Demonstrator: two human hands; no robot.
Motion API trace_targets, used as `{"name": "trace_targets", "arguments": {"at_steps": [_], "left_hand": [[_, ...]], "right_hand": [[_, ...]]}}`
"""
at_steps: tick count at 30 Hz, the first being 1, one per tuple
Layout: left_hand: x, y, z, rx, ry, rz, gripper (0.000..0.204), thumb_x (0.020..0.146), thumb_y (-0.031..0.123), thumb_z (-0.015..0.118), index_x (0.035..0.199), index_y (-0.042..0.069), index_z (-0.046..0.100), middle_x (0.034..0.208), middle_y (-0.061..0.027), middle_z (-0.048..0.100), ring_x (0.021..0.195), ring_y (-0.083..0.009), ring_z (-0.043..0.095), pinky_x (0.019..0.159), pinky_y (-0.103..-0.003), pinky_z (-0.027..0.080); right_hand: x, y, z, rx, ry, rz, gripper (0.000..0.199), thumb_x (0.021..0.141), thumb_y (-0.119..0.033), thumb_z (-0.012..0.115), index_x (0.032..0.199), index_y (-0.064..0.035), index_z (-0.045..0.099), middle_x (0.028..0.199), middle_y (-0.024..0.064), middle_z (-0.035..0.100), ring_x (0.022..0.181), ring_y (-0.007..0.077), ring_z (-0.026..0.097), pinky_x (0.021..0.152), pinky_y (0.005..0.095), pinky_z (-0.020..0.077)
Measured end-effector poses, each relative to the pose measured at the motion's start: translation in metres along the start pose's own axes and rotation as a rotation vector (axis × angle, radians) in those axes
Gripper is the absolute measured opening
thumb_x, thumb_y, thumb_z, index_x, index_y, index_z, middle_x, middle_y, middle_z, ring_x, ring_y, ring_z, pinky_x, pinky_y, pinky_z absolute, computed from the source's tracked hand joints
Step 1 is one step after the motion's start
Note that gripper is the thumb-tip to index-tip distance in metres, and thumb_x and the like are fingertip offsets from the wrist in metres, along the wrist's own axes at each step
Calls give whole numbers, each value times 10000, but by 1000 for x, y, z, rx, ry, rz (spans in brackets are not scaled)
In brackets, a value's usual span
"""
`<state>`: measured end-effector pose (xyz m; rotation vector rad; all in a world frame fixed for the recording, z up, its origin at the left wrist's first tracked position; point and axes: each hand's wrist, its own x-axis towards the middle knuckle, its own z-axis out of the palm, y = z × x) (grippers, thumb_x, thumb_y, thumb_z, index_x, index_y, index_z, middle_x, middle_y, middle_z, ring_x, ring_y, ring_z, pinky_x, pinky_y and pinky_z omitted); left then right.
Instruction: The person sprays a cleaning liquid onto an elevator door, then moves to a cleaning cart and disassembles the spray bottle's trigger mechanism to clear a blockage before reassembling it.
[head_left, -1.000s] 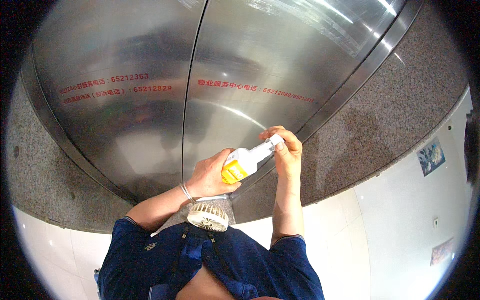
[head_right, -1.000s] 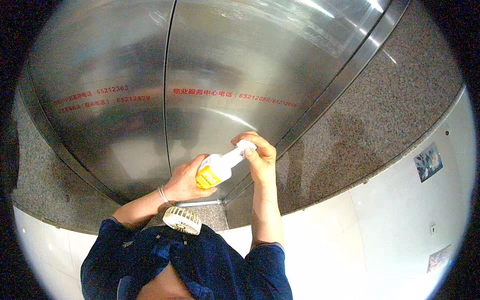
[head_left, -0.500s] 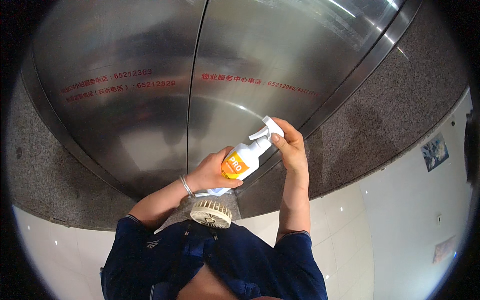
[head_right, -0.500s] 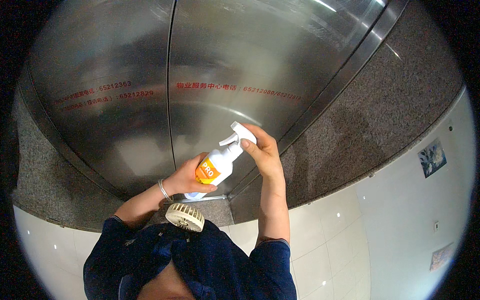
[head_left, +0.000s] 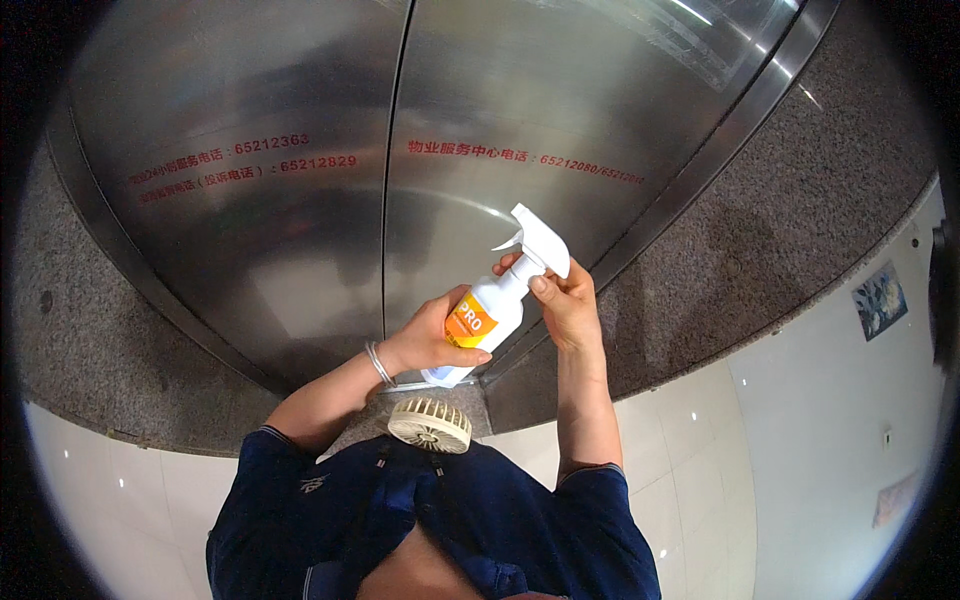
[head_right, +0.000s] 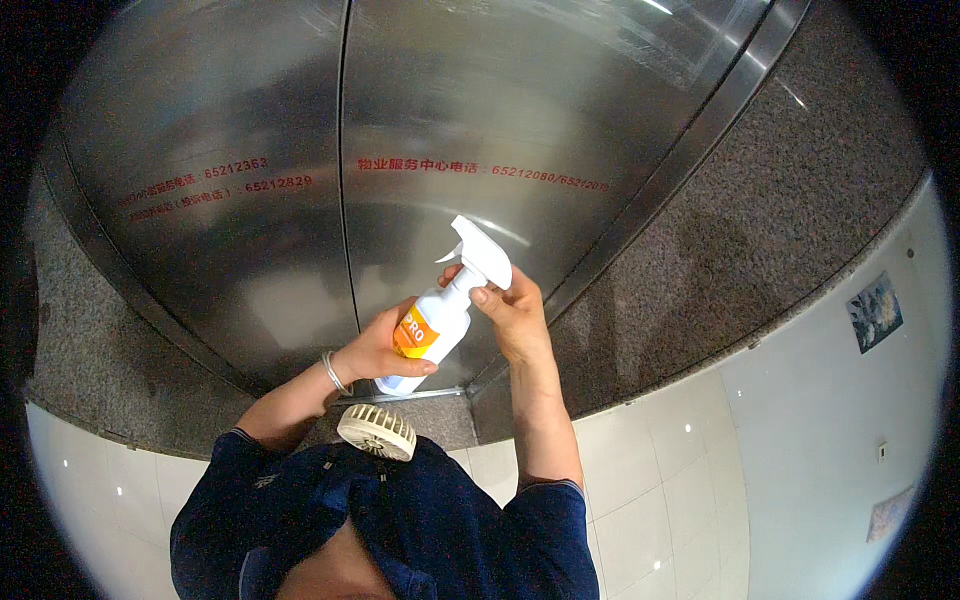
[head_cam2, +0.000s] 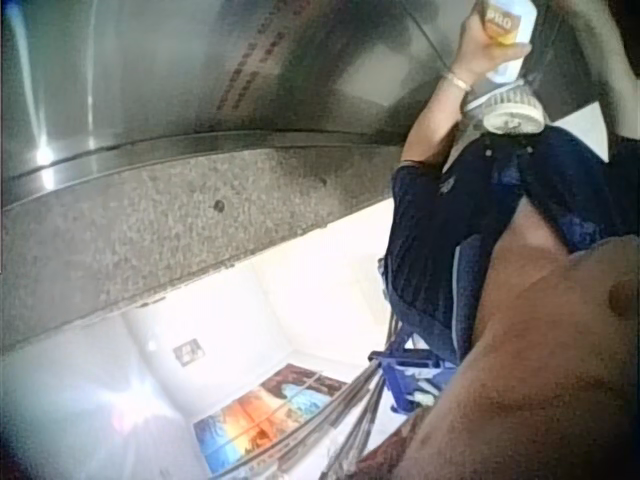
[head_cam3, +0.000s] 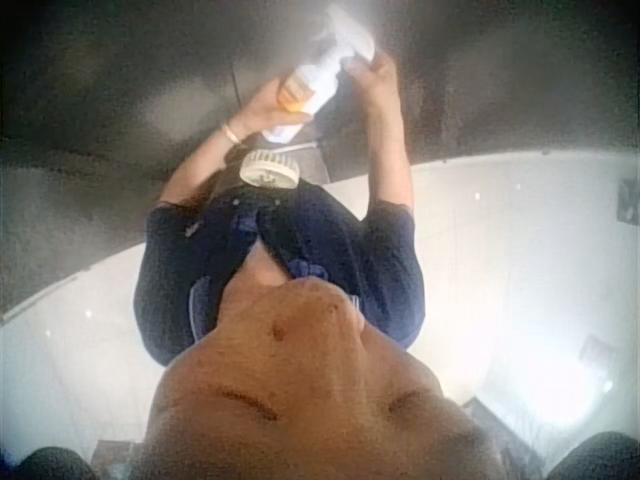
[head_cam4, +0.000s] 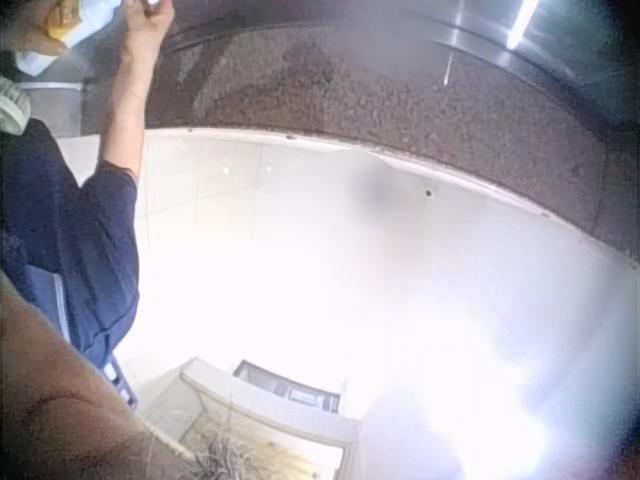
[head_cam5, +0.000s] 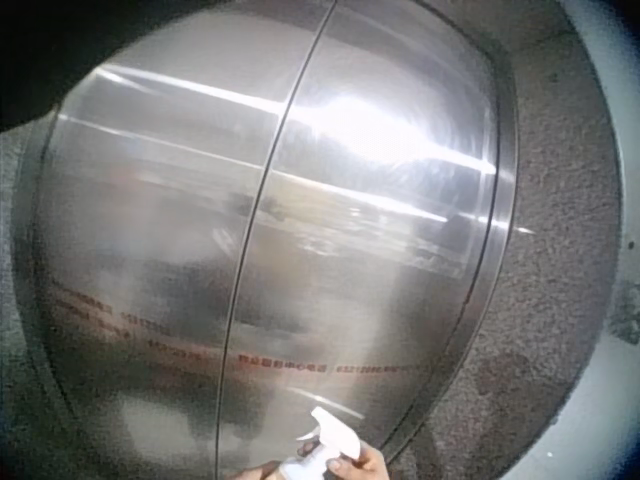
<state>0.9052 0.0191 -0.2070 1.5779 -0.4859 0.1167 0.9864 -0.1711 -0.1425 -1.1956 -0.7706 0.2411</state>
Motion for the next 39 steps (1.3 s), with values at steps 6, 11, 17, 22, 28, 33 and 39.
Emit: {"name": "trace_targets", "arguments": {"at_steps": [6,11,17,22,28,33,39], "left_hand": [[-2,1,9,143,154,-19,616,668,213,832,1153,40,494,998,-67,614,914,-157,589,814,-315,476],[1,-9,4,98,94,25,639,670,211,830,1180,43,483,1009,-63,604,939,-152,582,832,-311,469],[6,4,-2,-239,-101,-146,651,686,171,811,1224,39,470,1053,-32,577,981,-124,551,872,-295,454],[6,-6,-3,-177,-38,-95,610,690,168,807,1192,40,486,1045,-36,587,966,-125,558,863,-296,454],[4,-23,3,74,104,-66,572,679,172,814,1146,47,509,1027,-39,601,946,-133,571,850,-297,456],[9,-8,5,-173,-43,-73,583,691,176,801,1179,42,513,1020,-42,608,965,-140,571,863,-299,461],[21,-6,6,-361,-235,-138,658,745,184,784,1293,48,444,1133,-45,563,1067,-152,535,931,-307,437]], "right_hand": [[1,17,9,27,95,-57,329,859,-154,682,1141,1,612,1056,150,679,982,272,661,914,407,501],[6,16,3,139,20,9,364,841,-199,709,1133,-4,616,1055,151,679,1008,258,645,901,395,499],[13,16,7,291,-113,92,467,849,-348,698,1124,20,616,1083,152,671,1048,267,627,935,394,473],[14,29,-1,173,-120,80,435,856,-364,689,1106,-13,631,1041,124,687,1166,322,566,995,453,438],[4,45,-1,154,-10,98,443,877,-356,666,1114,16,620,1039,122,683,1118,267,578,969,401,442],[4,42,17,176,5,-35,640,814,-438,702,1239,8,532,1189,152,605,1110,290,587,959,401,455],[8,3,26,166,8,-70,733,719,-229,691,1360,-4,414,1260,163,547,918,248,658,823,390,534]]}}
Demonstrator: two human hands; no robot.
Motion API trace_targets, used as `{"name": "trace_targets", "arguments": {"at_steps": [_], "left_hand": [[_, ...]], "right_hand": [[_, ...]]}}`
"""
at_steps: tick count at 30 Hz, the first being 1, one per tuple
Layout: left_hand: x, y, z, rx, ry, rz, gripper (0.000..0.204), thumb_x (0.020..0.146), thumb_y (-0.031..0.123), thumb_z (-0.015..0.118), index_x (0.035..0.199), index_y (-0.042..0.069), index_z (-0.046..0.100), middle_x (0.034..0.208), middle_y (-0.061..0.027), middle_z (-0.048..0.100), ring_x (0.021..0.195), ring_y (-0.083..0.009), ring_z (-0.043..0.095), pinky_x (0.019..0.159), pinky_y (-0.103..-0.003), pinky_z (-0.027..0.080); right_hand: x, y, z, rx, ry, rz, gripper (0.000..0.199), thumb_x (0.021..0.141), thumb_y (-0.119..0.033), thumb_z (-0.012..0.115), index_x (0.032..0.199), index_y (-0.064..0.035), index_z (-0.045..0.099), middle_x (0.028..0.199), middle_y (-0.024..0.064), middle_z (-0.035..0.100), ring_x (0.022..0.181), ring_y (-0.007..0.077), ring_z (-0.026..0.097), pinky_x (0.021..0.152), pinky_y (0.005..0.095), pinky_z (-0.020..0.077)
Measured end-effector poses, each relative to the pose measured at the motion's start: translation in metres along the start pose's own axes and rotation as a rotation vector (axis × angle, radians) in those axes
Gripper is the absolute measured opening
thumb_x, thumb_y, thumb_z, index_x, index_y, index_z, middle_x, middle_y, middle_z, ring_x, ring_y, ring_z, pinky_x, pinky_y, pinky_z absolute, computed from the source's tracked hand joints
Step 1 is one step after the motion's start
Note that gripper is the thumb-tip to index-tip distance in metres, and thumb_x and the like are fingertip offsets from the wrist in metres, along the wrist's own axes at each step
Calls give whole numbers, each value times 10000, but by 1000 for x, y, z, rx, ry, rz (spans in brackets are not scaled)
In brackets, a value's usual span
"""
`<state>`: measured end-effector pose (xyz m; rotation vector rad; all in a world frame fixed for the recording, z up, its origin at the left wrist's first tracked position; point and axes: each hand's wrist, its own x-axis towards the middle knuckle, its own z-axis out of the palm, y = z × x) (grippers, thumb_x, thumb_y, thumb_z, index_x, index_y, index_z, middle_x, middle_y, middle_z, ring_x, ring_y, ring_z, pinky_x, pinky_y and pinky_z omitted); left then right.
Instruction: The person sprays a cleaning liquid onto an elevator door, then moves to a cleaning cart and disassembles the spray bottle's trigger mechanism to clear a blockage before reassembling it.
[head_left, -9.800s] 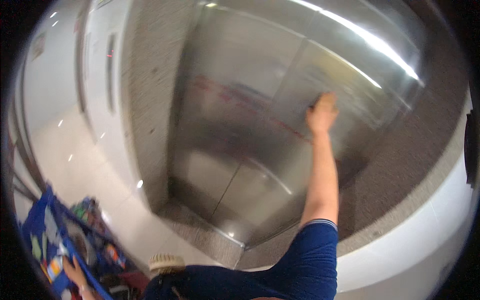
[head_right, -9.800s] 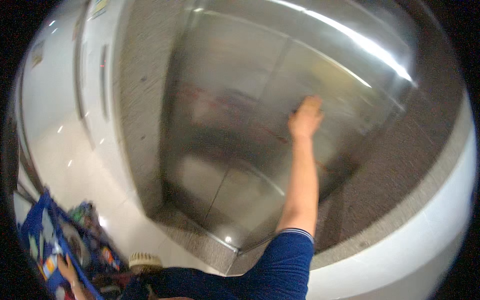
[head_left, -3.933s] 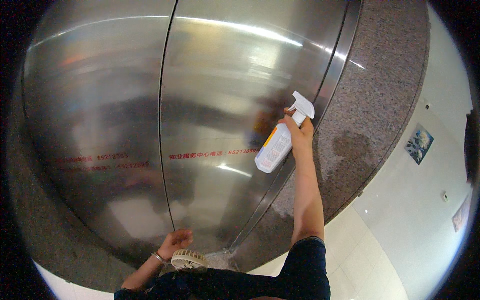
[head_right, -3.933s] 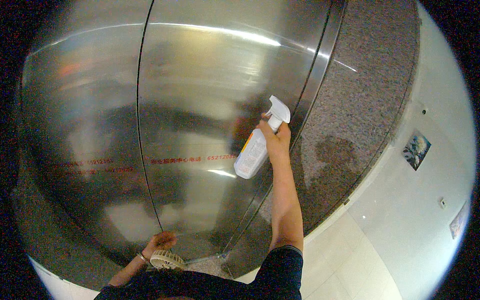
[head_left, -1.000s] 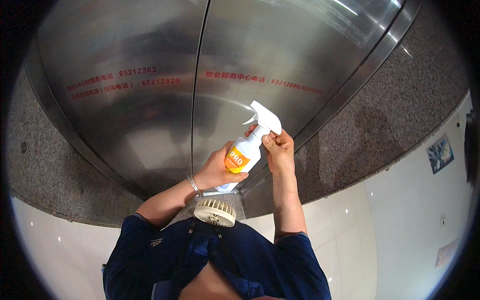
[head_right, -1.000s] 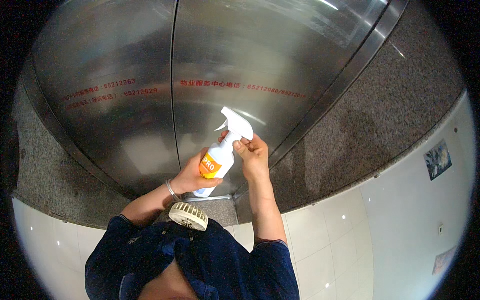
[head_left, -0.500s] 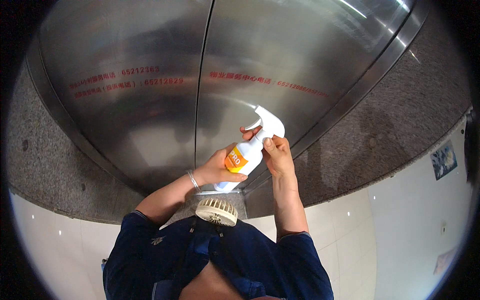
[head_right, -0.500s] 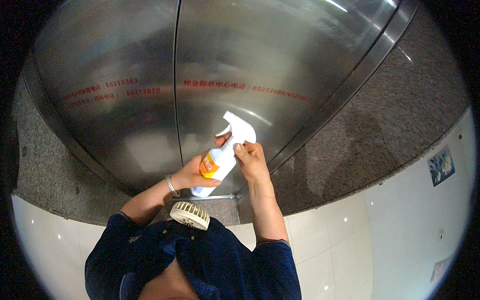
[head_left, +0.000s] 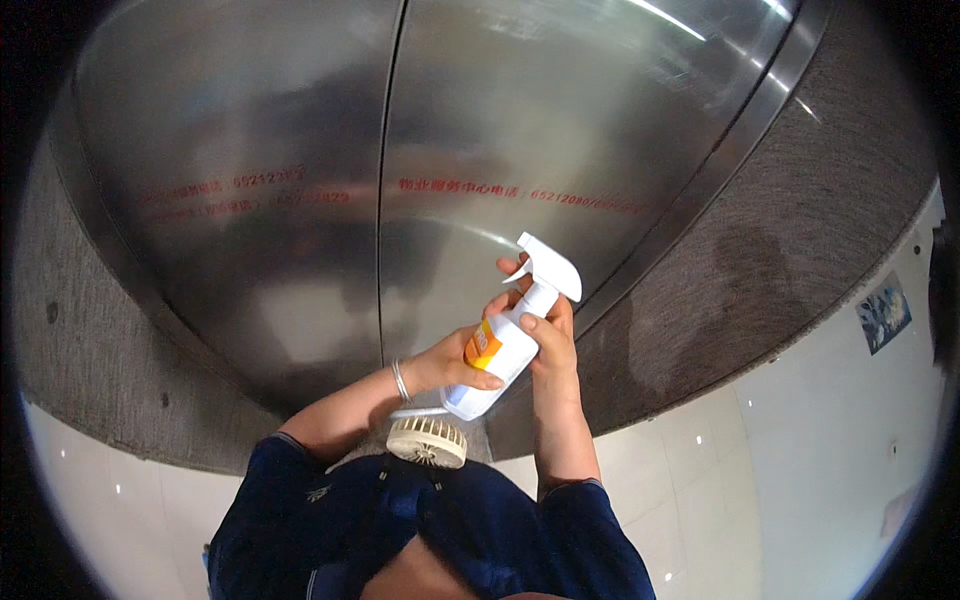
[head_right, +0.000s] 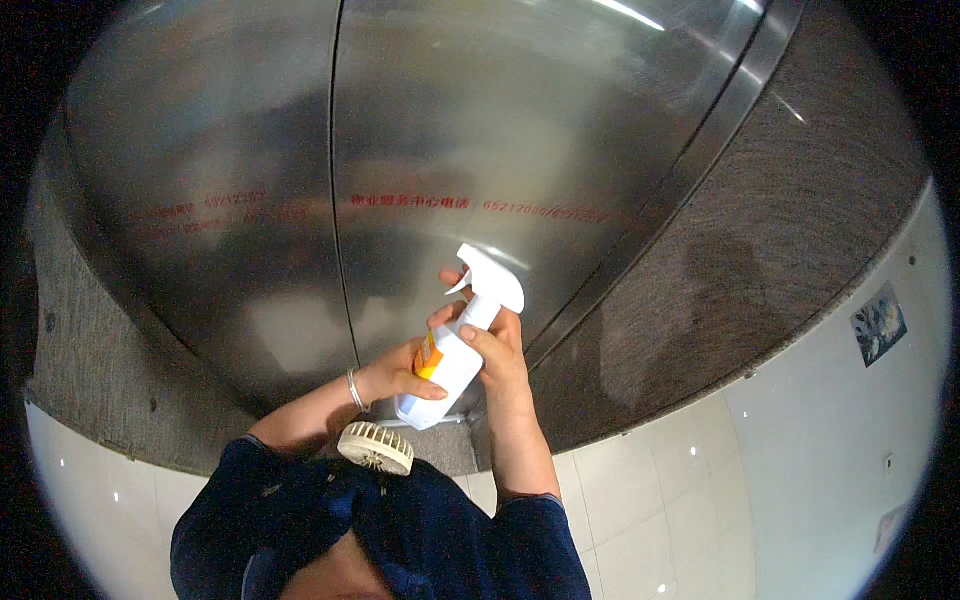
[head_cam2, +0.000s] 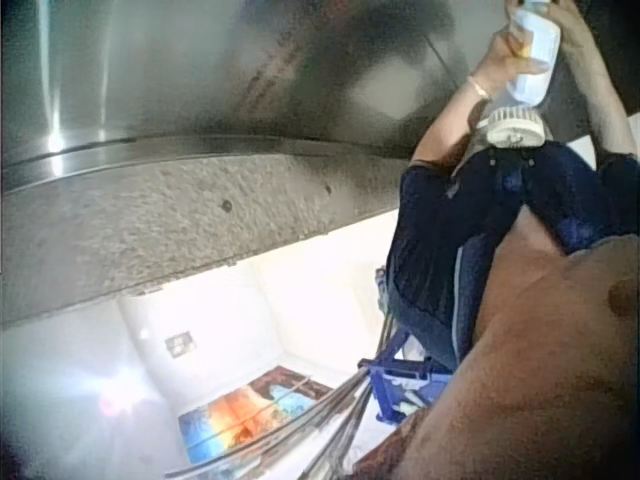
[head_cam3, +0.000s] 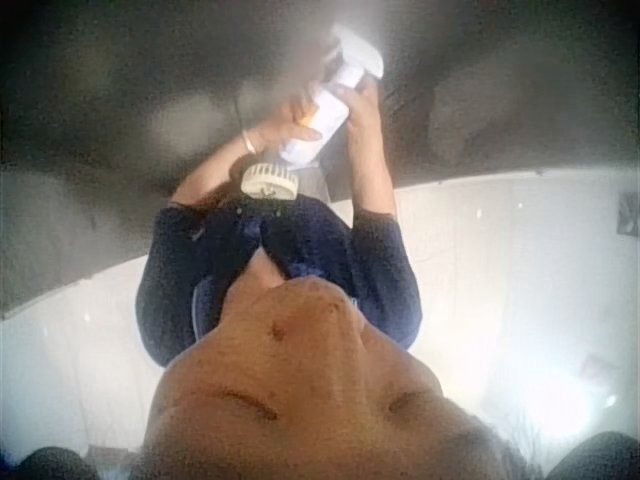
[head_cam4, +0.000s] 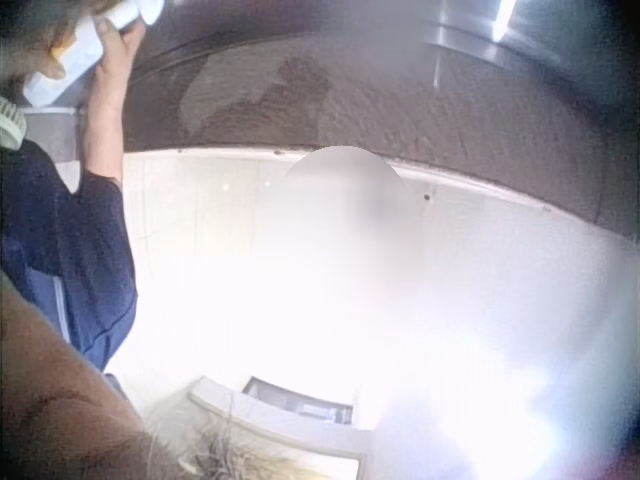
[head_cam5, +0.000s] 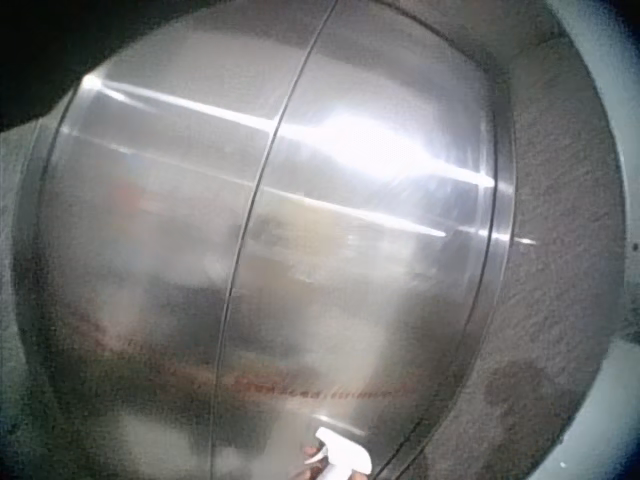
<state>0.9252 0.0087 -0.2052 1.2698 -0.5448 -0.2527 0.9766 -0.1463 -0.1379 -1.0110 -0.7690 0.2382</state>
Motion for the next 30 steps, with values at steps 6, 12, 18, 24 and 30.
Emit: {"name": "trace_targets", "arguments": {"at_steps": [6,12,18,24,30], "left_hand": [[2,-16,-22,63,119,92,561,885,160,656,1353,35,374,1202,-79,538,1140,-167,505,975,-321,412],[-37,-51,-38,102,228,-88,414,912,167,626,1274,33,476,1122,-82,598,1046,-167,572,903,-307,466],[-60,-64,-33,121,238,-181,308,894,142,658,1156,5,572,1025,-84,644,977,-139,605,869,-279,482],[-70,-74,-35,110,319,-225,267,878,139,669,1092,-3,597,966,-81,650,920,-161,635,839,-275,494],[-87,-87,-42,113,404,-274,220,872,125,669,1054,14,617,940,-72,652,860,-148,637,786,-284,506]], "right_hand": [[9,-57,-21,-403,202,-288,532,819,-101,658,1293,46,464,1186,171,586,879,222,663,725,342,559],[35,-116,-38,-559,395,-402,422,861,-17,638,1261,6,505,1169,93,623,884,156,644,754,306,527],[74,-168,-52,-610,415,-526,306,883,-137,628,1141,14,567,1079,118,634,856,161,631,699,326,543],[108,-186,-86,-601,471,-511,246,878,-154,643,1056,11,601,889,86,656,792,148,632,678,302,511],[117,-189,-99,-566,412,-517,247,880,-150,651,1064,2,585,904,89,655,807,155,640,684,305,533]]}}
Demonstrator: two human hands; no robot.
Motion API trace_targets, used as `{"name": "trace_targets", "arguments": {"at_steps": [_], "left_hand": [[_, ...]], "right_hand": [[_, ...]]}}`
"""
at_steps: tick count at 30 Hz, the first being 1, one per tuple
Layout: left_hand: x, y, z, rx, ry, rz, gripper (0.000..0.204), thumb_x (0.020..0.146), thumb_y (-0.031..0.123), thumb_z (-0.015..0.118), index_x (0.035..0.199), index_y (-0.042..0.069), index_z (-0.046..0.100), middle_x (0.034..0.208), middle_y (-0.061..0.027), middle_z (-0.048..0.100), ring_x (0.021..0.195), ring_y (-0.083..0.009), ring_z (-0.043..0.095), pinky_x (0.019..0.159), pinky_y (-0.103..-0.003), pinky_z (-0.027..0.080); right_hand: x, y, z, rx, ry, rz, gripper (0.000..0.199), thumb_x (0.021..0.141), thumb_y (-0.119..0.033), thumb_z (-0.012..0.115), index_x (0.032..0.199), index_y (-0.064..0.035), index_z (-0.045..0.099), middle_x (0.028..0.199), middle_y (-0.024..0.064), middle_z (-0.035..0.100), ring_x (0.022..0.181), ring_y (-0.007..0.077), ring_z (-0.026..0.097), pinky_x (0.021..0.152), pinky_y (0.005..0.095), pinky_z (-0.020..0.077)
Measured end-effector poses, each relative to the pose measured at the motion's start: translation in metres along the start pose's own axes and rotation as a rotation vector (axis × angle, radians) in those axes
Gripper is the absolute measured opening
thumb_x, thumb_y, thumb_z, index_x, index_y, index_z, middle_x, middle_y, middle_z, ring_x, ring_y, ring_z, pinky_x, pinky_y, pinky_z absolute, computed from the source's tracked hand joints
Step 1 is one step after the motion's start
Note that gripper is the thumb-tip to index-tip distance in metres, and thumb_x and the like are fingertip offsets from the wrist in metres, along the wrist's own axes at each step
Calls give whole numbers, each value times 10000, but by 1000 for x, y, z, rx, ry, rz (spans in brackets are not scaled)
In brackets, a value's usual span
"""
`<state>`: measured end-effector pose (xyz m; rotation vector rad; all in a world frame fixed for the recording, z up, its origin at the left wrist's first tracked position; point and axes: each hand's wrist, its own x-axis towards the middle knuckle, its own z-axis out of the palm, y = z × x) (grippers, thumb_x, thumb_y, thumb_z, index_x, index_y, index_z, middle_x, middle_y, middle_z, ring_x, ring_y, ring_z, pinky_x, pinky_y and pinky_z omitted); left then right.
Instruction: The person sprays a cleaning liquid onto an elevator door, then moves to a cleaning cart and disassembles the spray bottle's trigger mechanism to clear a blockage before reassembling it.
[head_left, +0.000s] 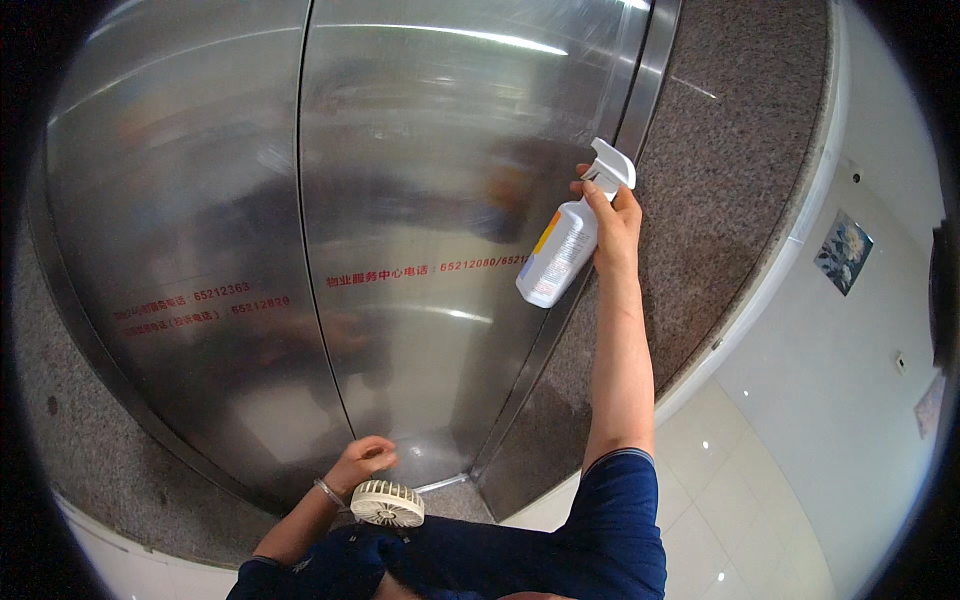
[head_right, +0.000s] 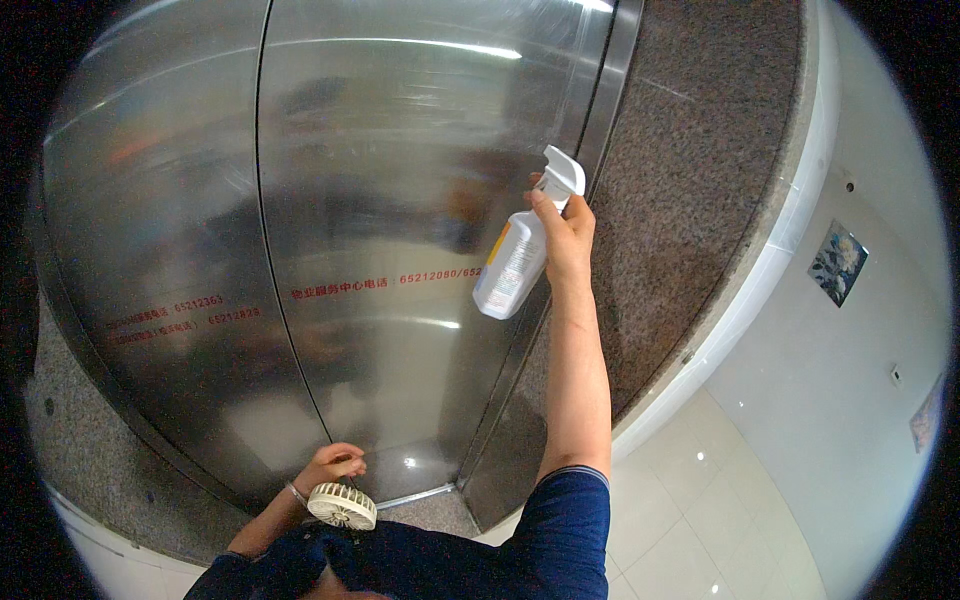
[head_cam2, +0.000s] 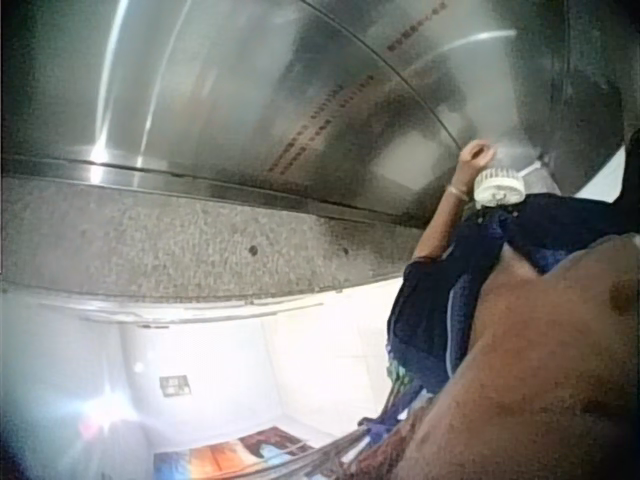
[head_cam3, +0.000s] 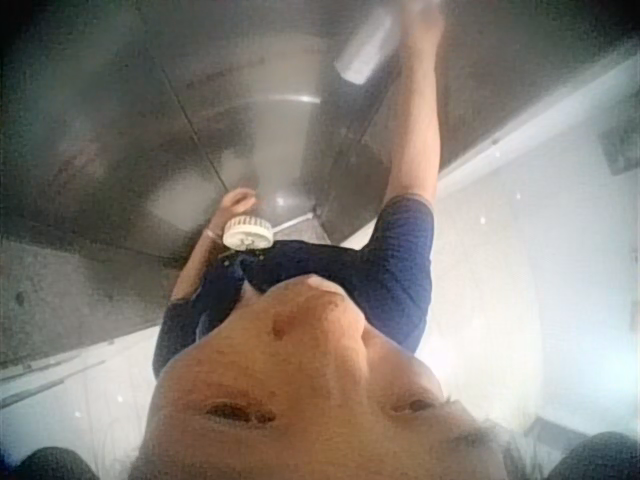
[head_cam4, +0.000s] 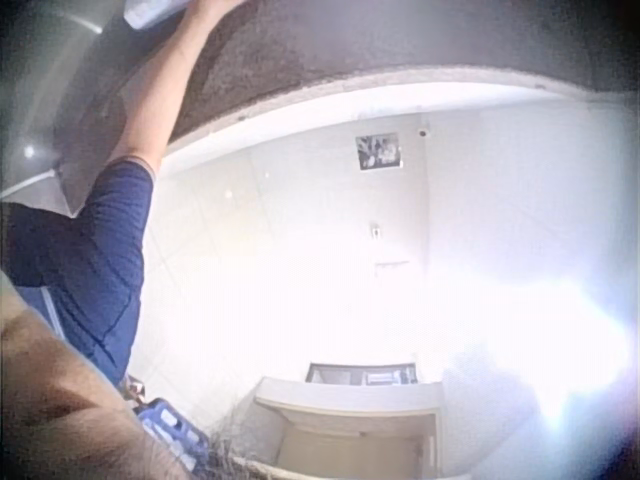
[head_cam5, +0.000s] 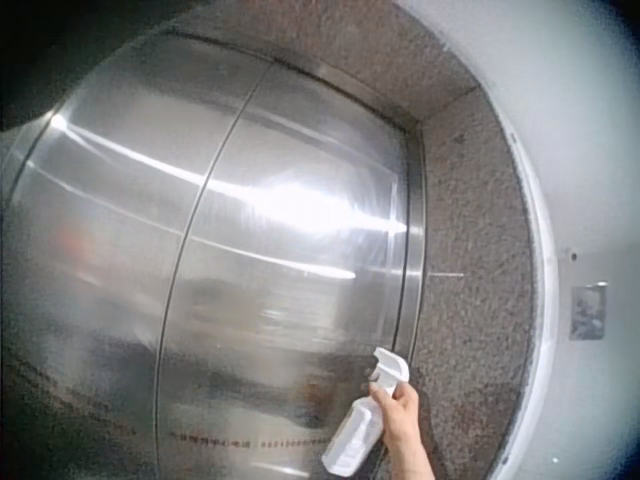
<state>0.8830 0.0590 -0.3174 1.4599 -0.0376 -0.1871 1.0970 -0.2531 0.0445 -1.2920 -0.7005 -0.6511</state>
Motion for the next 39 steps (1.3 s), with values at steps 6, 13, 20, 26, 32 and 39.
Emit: {"name": "trace_targets", "arguments": {"at_steps": [6,13,20,26,32,39], "left_hand": [[-8,-3,0,-15,48,-26,219,873,133,667,1053,19,620,931,-64,657,866,-154,635,773,-278,499],[-18,5,7,-38,27,-36,237,867,152,672,1056,24,612,941,-61,645,876,-154,622,778,-275,487],[1,-3,9,-31,18,46,283,850,127,693,1092,22,590,964,-37,629,911,-130,600,810,-274,480],[27,95,39,114,-50,399,827,780,133,782,1427,75,270,1328,-97,444,1175,-156,472,930,-301,434],[44,150,74,172,-190,636,983,680,238,865,1428,22,265,1363,-117,412,1235,-192,440,1016,-331,387],[38,151,61,187,-330,441,858,657,227,861,1338,7,388,1226,-83,521,1150,-179,502,1006,-321,393]], "right_hand": [[8,16,-13,-56,30,55,289,879,-153,642,1118,-1,584,970,88,652,861,151,627,720,295,516],[4,10,-7,-61,-66,-31,374,858,-106,639,1207,-14,541,955,56,626,856,147,604,756,302,488],[-27,-1,9,85,-92,21,416,832,-87,634,1227,-7,528,957,69,620,846,161,611,751,324,500],[-85,-2,40,428,-366,111,556,792,-100,642,1305,-9,448,1100,124,606,1067,262,594,833,380,513],[-133,-11,78,592,-422,267,442,763,-222,701,1119,-28,523,924,83,583,908,211,600,796,376,512],[-172,9,85,570,-421,408,373,781,-234,719,1042,-40,537,852,60,581,852,201,605,828,409,517]]}}
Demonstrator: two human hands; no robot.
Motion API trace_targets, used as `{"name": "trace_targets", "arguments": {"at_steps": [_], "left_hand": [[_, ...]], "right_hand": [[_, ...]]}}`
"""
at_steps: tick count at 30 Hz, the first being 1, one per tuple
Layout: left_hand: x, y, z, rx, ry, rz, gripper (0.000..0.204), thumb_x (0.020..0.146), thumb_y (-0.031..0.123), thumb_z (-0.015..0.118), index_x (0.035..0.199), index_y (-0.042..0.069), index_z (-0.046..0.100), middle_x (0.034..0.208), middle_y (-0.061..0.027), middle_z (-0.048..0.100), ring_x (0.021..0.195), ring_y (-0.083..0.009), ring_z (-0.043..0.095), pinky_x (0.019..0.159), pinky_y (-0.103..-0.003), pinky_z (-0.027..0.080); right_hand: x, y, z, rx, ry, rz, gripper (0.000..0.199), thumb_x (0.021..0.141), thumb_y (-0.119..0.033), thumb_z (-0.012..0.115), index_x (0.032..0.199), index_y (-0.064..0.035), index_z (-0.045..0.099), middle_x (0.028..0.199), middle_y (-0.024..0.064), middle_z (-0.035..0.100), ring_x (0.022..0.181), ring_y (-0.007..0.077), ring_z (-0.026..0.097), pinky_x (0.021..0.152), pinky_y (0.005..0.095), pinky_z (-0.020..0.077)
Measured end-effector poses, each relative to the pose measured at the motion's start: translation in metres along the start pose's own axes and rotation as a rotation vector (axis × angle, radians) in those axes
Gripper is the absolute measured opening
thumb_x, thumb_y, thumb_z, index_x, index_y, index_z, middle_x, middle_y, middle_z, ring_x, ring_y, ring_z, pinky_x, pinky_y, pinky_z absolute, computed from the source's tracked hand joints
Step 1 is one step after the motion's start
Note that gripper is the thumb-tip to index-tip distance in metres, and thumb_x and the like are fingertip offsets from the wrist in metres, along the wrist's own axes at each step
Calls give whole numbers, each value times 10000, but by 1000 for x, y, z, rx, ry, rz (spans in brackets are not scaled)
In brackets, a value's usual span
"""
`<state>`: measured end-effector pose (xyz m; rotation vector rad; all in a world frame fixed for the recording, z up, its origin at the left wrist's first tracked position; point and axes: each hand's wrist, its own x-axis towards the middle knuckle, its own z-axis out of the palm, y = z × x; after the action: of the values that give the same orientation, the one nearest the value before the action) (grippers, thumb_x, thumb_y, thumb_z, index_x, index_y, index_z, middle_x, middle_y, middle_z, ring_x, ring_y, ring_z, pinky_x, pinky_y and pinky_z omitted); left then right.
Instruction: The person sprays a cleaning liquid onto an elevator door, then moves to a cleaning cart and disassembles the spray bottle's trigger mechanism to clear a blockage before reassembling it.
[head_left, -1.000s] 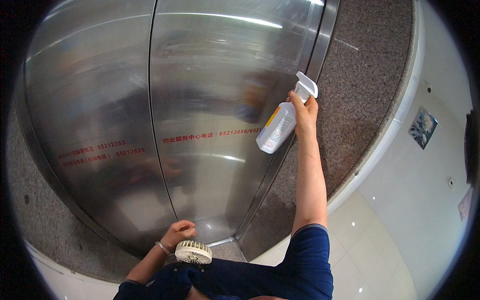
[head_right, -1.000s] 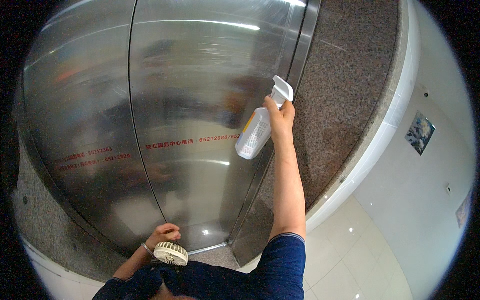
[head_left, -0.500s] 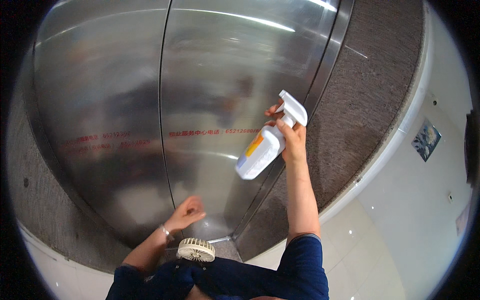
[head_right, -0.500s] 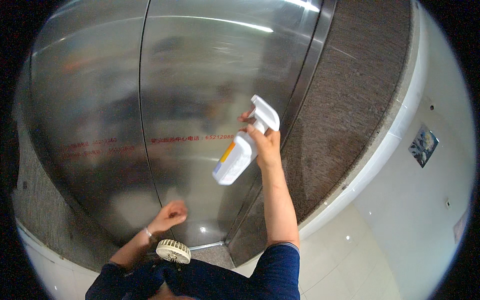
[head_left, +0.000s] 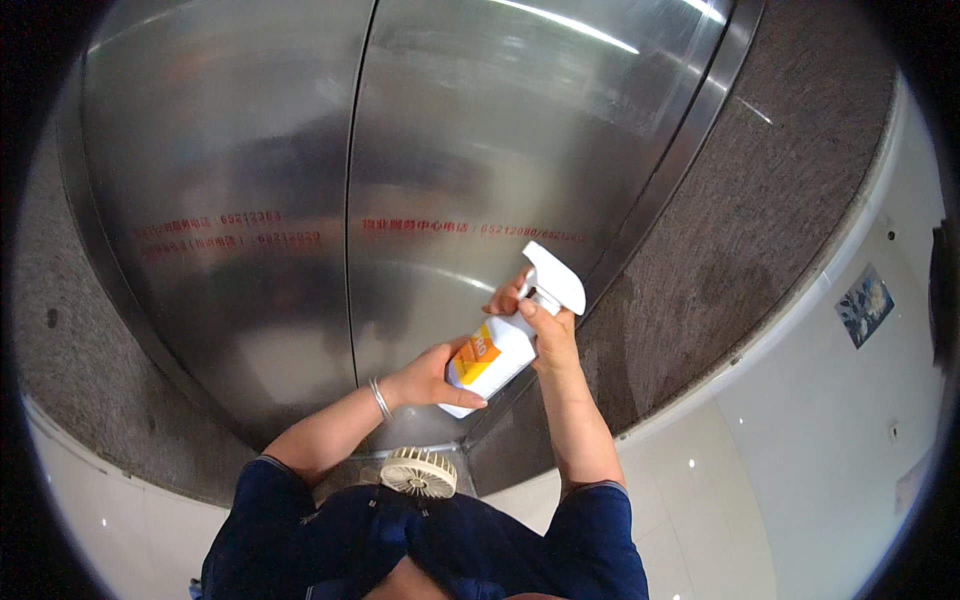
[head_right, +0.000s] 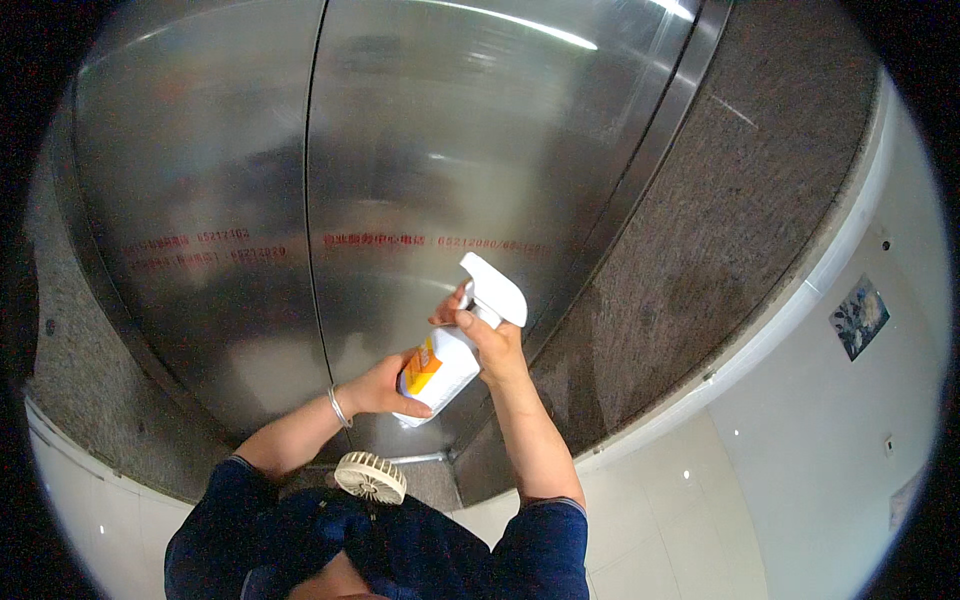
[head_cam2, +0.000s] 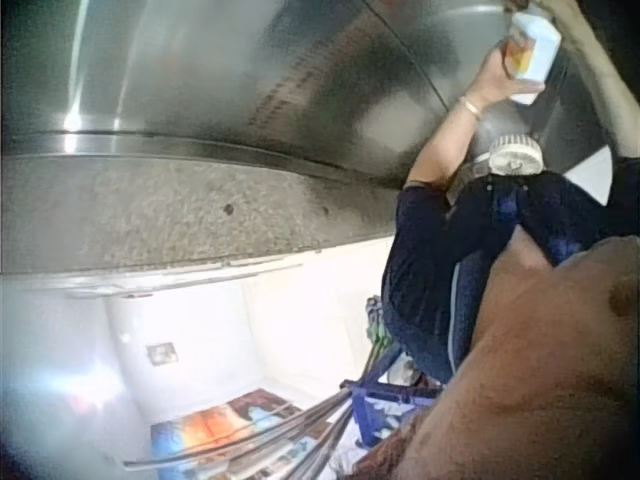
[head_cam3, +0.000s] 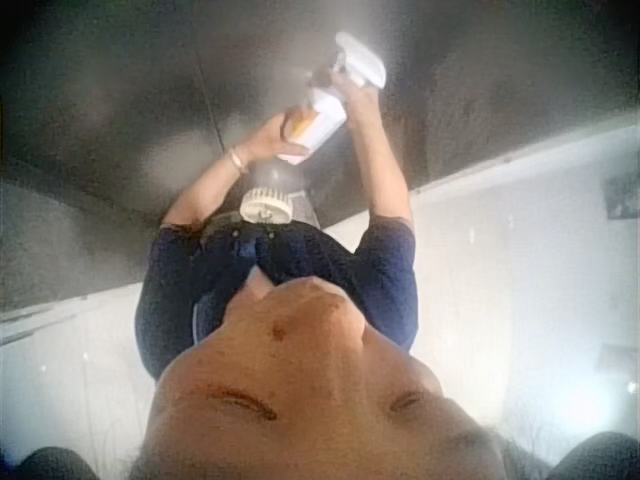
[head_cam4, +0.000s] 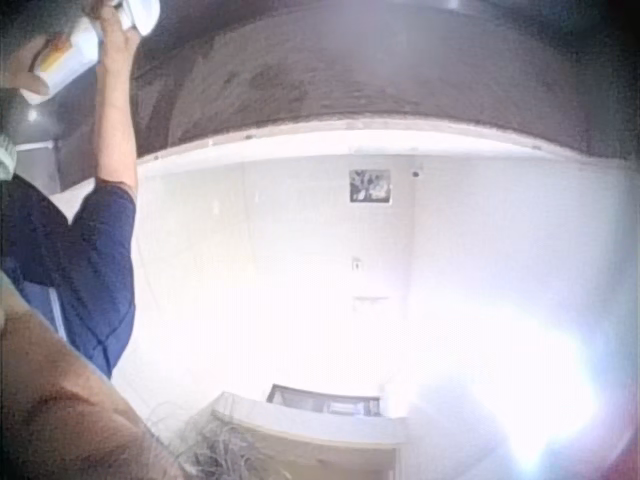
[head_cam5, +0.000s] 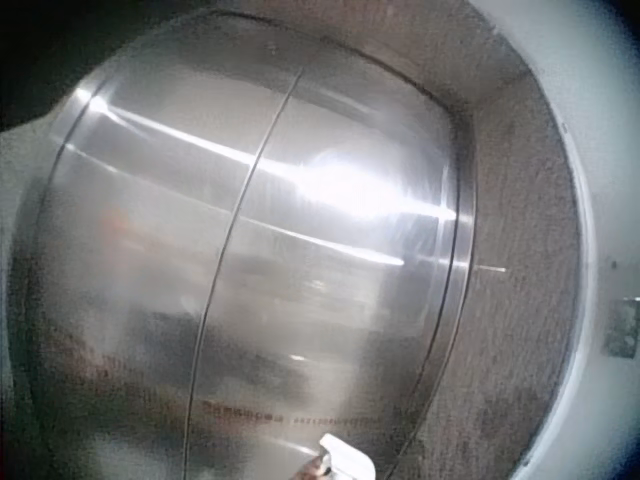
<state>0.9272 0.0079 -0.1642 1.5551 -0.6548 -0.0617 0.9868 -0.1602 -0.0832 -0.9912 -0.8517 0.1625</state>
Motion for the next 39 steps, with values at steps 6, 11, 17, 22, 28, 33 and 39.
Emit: {"name": "trace_targets", "arguments": {"at_steps": [6,11,17,22,28,33,39], "left_hand": [[-10,-8,12,-170,-10,0,764,668,179,827,1294,26,416,1168,-57,544,1095,-156,521,971,-321,414],[-21,-19,11,-133,48,17,770,662,195,823,1294,32,415,1162,-63,551,1093,-169,530,959,-326,419],[-35,-24,7,364,278,84,736,626,274,831,1209,29,455,990,-139,627,927,-270,637,835,-353,488],[-43,-12,8,278,111,-71,709,636,255,828,1210,30,479,1044,-117,626,975,-234,618,852,-344,476],[-49,-32,6,-394,-129,-225,727,638,188,789,1272,19,477,1148,-106,608,1023,-190,582,904,-336,459],[-48,-32,7,-183,-6,-128,740,664,217,800,1295,25,465,1133,-109,623,1077,-198,576,933,-328,441],[-46,-21,13,618,293,-151,691,648,328,800,1166,34,450,1031,-172,621,962,-313,628,804,-400,496]], "right_hand": [[-5,19,-4,-21,-32,14,434,794,-162,716,1158,-13,534,992,80,625,979,233,618,898,414,493],[-11,27,-9,-89,-71,41,637,798,-388,734,1249,-2,502,1086,113,614,1075,245,591,907,400,480],[-18,-14,-43,-705,4,-43,657,812,-533,689,1148,18,560,996,66,616,887,111,552,720,274,451],[-13,-18,-25,-872,-97,55,380,829,-343,732,911,15,635,703,-9,590,669,79,528,610,241,427],[-21,7,-41,-501,-102,64,404,824,-395,707,906,-5,637,760,-31,546,708,77,494,623,245,381],[-11,-1,-41,-663,-125,17,557,885,-527,583,1039,4,641,953,24,589,847,119,534,729,273,416],[-16,-17,-46,-802,-58,325,530,951,-485,506,1105,7,627,887,44,639,742,105,588,588,231,488]]}}
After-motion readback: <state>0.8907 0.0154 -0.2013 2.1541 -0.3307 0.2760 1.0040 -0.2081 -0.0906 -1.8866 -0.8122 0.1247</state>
